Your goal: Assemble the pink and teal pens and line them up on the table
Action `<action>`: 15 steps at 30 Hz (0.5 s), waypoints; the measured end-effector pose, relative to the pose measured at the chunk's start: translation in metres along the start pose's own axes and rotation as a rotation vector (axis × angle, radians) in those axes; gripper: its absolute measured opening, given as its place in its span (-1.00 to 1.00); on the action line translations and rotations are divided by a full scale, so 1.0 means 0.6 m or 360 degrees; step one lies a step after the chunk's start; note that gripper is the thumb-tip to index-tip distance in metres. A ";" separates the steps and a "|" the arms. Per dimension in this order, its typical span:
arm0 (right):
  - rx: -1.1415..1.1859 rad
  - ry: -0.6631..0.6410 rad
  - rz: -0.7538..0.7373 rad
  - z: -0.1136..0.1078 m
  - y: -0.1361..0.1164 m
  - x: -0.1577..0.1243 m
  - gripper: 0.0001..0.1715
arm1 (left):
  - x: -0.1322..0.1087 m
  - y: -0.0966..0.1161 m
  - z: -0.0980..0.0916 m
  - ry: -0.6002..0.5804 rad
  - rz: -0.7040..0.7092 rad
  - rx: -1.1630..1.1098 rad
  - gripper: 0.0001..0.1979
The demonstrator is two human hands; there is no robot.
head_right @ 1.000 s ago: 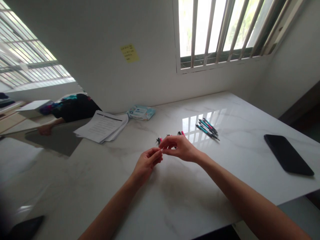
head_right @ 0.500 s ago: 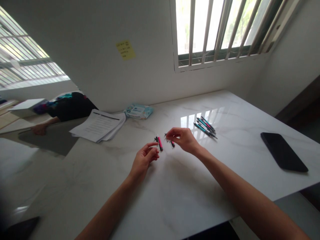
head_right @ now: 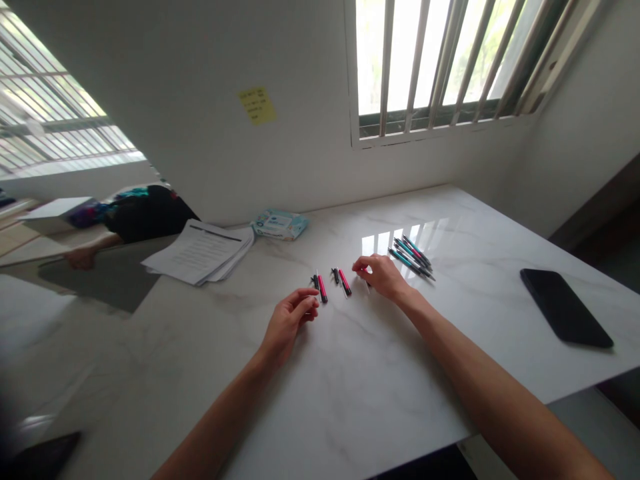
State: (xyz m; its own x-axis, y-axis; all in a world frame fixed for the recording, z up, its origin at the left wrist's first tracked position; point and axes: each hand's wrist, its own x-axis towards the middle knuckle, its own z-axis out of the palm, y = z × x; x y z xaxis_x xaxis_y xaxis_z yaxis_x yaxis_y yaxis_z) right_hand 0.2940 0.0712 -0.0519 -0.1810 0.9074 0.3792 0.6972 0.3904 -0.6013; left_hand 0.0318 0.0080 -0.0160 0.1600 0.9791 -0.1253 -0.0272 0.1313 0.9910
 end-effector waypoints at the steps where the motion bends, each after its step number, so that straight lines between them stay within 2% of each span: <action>1: -0.0033 0.0000 0.0009 0.000 0.002 0.000 -0.83 | 0.000 -0.001 0.000 -0.0004 0.0006 -0.0001 -0.77; 10: -0.0081 -0.0023 0.0069 -0.004 0.005 0.002 -0.80 | 0.003 -0.006 -0.003 -0.0028 0.0045 0.0017 -0.80; 15: -0.0113 0.0007 0.0021 -0.012 0.005 0.003 -0.77 | 0.004 -0.004 -0.003 -0.0021 0.0052 0.0014 -0.79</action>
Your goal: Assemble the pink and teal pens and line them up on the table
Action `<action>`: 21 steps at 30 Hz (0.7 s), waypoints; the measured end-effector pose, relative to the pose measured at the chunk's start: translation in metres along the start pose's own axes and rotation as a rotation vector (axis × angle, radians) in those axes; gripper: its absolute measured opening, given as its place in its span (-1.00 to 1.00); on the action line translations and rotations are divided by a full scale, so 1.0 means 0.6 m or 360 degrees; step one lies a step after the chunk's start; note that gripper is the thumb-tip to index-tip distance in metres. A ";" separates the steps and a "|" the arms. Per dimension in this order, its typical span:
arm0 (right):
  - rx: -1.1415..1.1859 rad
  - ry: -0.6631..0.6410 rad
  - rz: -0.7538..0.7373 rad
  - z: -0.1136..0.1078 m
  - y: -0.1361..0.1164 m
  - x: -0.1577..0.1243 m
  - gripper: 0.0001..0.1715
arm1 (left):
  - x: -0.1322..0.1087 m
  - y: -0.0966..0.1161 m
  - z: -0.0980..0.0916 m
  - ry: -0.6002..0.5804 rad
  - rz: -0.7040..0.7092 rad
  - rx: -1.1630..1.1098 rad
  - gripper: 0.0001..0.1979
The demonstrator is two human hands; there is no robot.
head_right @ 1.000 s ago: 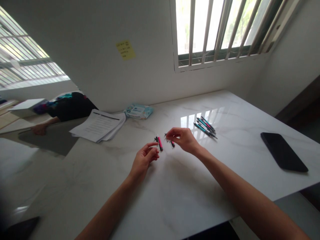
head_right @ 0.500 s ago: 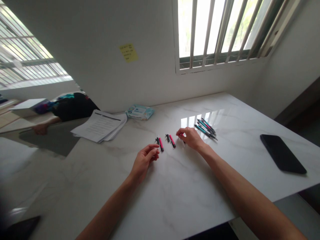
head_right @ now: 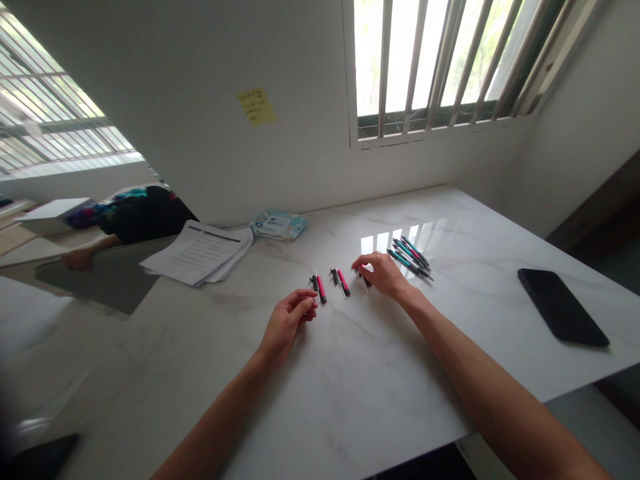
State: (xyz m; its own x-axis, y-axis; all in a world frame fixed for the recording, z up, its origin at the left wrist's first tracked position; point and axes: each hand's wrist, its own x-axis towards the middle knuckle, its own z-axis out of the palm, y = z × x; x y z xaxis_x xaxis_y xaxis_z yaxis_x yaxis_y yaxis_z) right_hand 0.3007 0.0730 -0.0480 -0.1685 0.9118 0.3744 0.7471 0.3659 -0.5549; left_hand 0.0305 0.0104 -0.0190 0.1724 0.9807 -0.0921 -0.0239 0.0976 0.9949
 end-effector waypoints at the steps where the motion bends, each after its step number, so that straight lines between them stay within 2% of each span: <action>1: -0.0022 0.0022 -0.0006 -0.005 0.003 0.001 -0.78 | 0.000 0.001 0.000 0.0005 0.0000 -0.0001 -0.78; 5: -0.0159 0.0224 0.0135 -0.044 0.036 0.008 -0.78 | 0.000 0.004 -0.001 0.0037 -0.0008 0.0001 -0.78; 9: -0.0303 0.0425 0.0513 -0.092 0.092 0.007 -0.77 | 0.000 0.004 -0.001 0.0039 0.0003 0.0000 -0.79; 12: -0.0389 0.0444 0.0765 -0.115 0.130 -0.001 -0.78 | 0.000 0.003 -0.001 0.0031 0.0012 0.0009 -0.79; 16: -0.0452 0.0369 0.0981 -0.124 0.162 -0.013 -0.77 | 0.000 0.004 -0.002 0.0038 0.0012 0.0017 -0.78; 21: -0.0458 0.0386 0.1086 -0.117 0.185 -0.018 -0.72 | -0.001 0.007 -0.002 0.0043 0.0005 0.0016 -0.77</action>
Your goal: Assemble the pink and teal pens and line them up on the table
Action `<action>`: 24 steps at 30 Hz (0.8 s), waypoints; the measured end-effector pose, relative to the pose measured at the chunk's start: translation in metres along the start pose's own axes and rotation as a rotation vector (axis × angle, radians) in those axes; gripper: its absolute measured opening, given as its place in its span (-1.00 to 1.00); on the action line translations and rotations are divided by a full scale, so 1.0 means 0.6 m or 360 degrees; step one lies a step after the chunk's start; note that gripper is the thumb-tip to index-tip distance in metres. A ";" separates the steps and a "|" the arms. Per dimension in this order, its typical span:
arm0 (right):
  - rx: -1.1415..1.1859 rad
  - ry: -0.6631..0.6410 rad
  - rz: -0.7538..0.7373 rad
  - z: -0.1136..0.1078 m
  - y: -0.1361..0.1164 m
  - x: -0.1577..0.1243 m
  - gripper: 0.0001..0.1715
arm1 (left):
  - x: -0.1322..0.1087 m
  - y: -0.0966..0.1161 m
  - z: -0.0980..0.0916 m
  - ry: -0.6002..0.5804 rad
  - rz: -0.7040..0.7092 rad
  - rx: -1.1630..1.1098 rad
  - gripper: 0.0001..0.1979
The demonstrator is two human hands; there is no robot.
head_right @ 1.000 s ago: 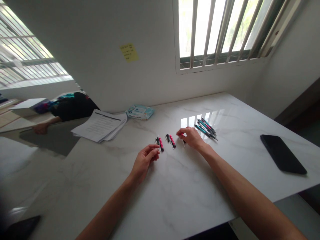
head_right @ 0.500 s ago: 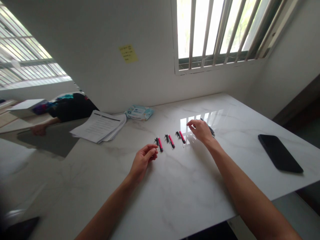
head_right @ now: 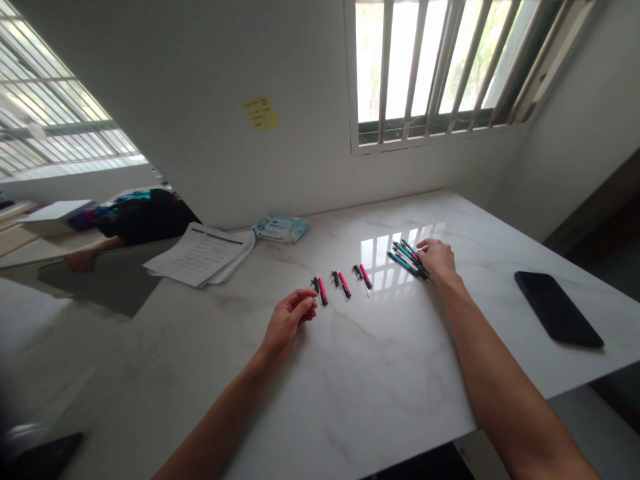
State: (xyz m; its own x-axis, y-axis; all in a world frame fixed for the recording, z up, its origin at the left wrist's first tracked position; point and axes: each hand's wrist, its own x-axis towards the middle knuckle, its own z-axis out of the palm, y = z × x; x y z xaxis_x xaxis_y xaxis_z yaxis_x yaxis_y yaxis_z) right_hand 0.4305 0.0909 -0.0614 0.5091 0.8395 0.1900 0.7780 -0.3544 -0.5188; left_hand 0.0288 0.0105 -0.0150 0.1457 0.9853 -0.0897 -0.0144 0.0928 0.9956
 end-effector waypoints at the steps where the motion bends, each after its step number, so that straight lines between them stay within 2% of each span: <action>1: 0.0009 -0.0007 0.0004 0.003 0.001 0.001 -0.72 | 0.000 0.001 0.000 0.0000 -0.0001 0.0001 -0.77; 7: 0.0070 -0.0022 -0.0016 0.011 0.002 0.003 -0.71 | -0.003 0.004 0.002 0.0006 -0.0003 0.0008 -0.77; 12: 0.0141 0.0068 0.0068 0.001 0.005 0.006 -0.67 | 0.001 -0.001 0.000 0.0000 0.0007 0.0011 -0.78; 16: 0.0649 0.0114 -0.0048 -0.008 -0.028 -0.003 -0.62 | 0.003 -0.004 -0.003 0.0047 0.0066 0.0154 -0.75; 18: 0.0958 0.0082 -0.0214 -0.007 -0.067 -0.023 -0.58 | -0.001 -0.002 -0.003 0.0165 0.0257 0.0422 -0.74; 20: 0.1239 -0.0133 -0.0404 -0.004 -0.117 -0.057 -0.54 | -0.008 0.003 -0.002 0.0281 0.0586 0.0782 -0.73; 22: 0.1427 -0.0493 -0.0599 -0.001 -0.167 -0.102 -0.51 | -0.018 0.010 0.001 0.0305 0.0898 0.1074 -0.67; 24: 0.1530 -0.0816 -0.0708 0.001 -0.210 -0.151 -0.53 | -0.025 0.013 0.005 0.0285 0.1041 0.1220 -0.59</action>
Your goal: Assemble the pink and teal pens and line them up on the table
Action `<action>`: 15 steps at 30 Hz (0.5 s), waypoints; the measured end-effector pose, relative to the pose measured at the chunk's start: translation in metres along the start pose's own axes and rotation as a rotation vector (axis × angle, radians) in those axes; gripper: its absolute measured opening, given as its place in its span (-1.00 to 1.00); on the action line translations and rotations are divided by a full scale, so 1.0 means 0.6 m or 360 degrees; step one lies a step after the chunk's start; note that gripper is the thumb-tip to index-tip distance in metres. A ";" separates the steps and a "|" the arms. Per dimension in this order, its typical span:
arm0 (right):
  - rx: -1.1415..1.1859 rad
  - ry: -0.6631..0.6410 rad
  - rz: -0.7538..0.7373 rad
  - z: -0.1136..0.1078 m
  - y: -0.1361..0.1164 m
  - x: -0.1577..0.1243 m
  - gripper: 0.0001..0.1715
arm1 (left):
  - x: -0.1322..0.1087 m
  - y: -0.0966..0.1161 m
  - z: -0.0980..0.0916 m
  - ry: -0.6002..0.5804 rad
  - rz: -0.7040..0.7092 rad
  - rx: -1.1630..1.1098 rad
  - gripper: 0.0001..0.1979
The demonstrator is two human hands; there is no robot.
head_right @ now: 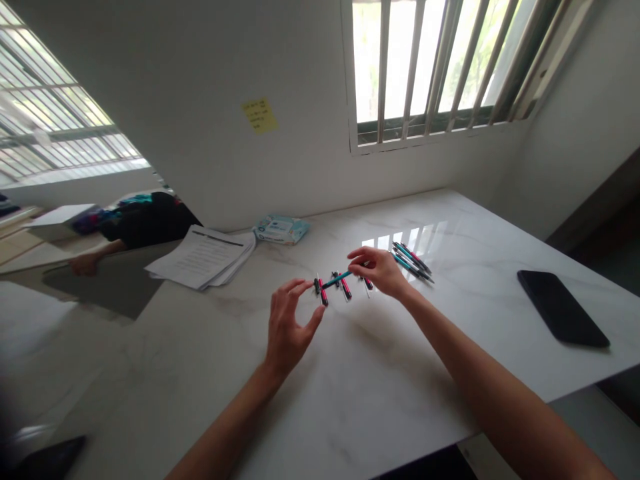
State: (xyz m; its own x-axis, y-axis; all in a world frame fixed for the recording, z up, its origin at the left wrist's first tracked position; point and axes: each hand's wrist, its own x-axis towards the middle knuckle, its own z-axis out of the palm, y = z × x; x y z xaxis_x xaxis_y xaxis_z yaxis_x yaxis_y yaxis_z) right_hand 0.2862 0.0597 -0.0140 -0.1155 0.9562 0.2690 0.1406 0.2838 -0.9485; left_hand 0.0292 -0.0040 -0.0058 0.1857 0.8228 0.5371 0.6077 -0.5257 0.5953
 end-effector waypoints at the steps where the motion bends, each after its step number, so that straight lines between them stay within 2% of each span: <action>1: 0.0075 -0.0129 0.0018 0.025 -0.011 -0.009 -0.53 | -0.002 0.002 0.000 -0.0021 0.0028 0.0020 -0.56; 3: 0.0188 -0.0310 0.0052 0.064 -0.025 -0.025 -0.52 | -0.004 0.001 0.002 -0.0116 -0.0006 -0.0022 -0.58; 6: 0.0269 -0.0375 0.0071 0.092 -0.028 -0.037 -0.55 | -0.006 -0.007 0.008 -0.0304 -0.0235 -0.0189 -0.76; 9: 0.0145 -0.0250 0.0124 0.094 -0.020 -0.036 -0.56 | -0.006 -0.011 0.011 -0.0365 -0.0399 -0.0258 -0.78; 15: -0.0434 -0.0090 0.0088 0.081 -0.011 -0.034 -0.38 | -0.009 -0.005 0.014 -0.0372 -0.0374 -0.0213 -0.78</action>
State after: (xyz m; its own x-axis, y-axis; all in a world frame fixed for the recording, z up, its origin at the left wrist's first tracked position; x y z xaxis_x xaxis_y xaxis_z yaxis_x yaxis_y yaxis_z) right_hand 0.2396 0.0346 -0.0213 -0.1541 0.9675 0.2007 0.4068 0.2473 -0.8794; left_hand 0.0329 -0.0050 -0.0155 0.2341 0.9436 0.2340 0.5513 -0.3271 0.7676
